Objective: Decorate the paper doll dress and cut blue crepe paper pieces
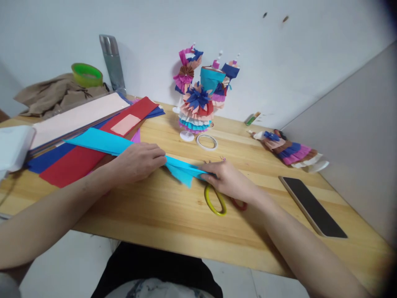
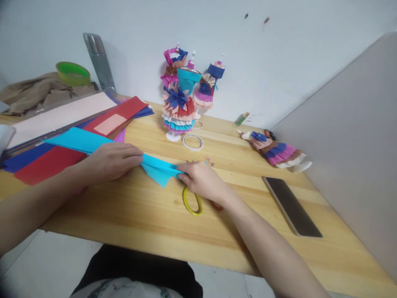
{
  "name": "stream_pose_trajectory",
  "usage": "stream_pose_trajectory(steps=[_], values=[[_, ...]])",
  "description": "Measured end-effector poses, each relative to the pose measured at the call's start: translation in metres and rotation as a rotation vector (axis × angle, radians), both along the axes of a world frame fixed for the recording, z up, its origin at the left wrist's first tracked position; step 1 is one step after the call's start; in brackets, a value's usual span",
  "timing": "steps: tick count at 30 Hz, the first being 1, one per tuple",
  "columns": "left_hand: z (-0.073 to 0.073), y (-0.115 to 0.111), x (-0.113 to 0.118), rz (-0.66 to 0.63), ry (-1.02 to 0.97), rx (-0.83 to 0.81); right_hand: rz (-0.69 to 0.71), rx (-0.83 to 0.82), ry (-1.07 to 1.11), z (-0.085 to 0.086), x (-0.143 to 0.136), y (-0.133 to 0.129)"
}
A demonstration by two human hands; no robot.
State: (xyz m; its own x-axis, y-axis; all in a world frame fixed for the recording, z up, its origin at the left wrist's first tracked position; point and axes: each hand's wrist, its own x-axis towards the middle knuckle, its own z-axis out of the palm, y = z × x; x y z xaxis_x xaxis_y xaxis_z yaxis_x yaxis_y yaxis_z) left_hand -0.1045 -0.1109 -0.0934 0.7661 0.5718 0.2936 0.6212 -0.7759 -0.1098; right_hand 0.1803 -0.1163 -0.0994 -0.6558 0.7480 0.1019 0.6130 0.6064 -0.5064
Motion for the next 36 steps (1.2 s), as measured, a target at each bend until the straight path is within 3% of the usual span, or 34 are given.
stream_pose_trajectory(steps=[5,8,10,12,17,21,25,28,31,33,36], values=[[0.002,-0.002,-0.003,0.020,-0.091,0.276,-0.019,-0.467,0.185,0.025,0.003,0.020],[0.001,-0.002,-0.004,0.060,-0.153,0.378,-0.017,-0.691,0.287,0.021,0.004,0.036],[-0.001,-0.001,-0.003,0.051,-0.180,0.443,0.015,-0.744,0.279,0.013,0.004,0.047],[-0.001,0.000,-0.001,0.021,-0.177,0.498,0.056,-0.694,0.202,0.004,0.006,0.056],[0.004,0.009,0.008,0.038,-0.091,0.567,0.091,-0.368,-0.089,-0.003,0.014,0.069],[0.010,0.018,0.015,0.014,-0.087,0.658,-0.001,-0.365,-0.097,-0.006,0.023,0.075],[0.005,0.019,0.013,-0.022,-0.058,0.568,0.077,-0.443,-0.030,-0.006,0.024,0.071],[0.000,0.012,0.006,-0.114,0.018,0.410,0.095,-0.476,0.015,0.004,0.022,0.059],[-0.002,0.002,-0.003,-0.229,0.133,0.178,-0.095,-0.403,-0.031,0.017,0.024,0.045],[-0.003,-0.002,-0.007,-0.216,0.181,0.054,-0.216,-0.376,-0.137,0.022,0.031,0.036],[-0.008,-0.003,-0.008,-0.187,0.225,-0.096,-0.264,-0.431,-0.240,0.019,0.044,0.021]])
